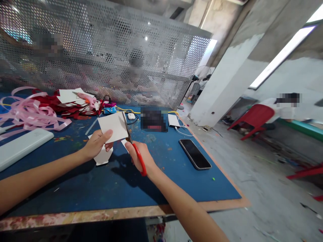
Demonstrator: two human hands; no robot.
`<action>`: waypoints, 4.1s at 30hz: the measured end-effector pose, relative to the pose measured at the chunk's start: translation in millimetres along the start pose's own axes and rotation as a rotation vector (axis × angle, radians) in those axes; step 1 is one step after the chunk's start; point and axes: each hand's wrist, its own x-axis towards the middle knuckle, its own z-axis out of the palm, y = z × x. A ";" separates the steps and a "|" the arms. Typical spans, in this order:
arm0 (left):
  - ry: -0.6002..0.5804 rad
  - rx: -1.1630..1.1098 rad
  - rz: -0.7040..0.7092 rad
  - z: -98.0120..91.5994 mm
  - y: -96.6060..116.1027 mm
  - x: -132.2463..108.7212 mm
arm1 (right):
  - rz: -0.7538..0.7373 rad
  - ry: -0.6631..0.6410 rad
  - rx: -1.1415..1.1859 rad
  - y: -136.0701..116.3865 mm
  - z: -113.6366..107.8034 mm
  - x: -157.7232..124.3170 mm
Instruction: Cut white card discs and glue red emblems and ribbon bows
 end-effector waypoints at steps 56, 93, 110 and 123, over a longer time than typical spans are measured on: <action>0.285 -0.294 -0.097 -15.4 -12.1 16.3 | -0.027 0.220 -0.324 9.2 -15.9 14.1; 0.223 0.002 -0.002 -32.5 -13.7 16.5 | -0.159 0.077 -0.686 7.7 -24.2 14.6; 0.200 -0.052 -0.033 -31.1 -14.5 16.0 | -0.142 0.100 -0.797 1.5 -23.1 13.0; 0.121 -0.039 -0.081 -23.9 -9.5 12.6 | -0.089 0.113 -0.881 5.7 -18.2 12.4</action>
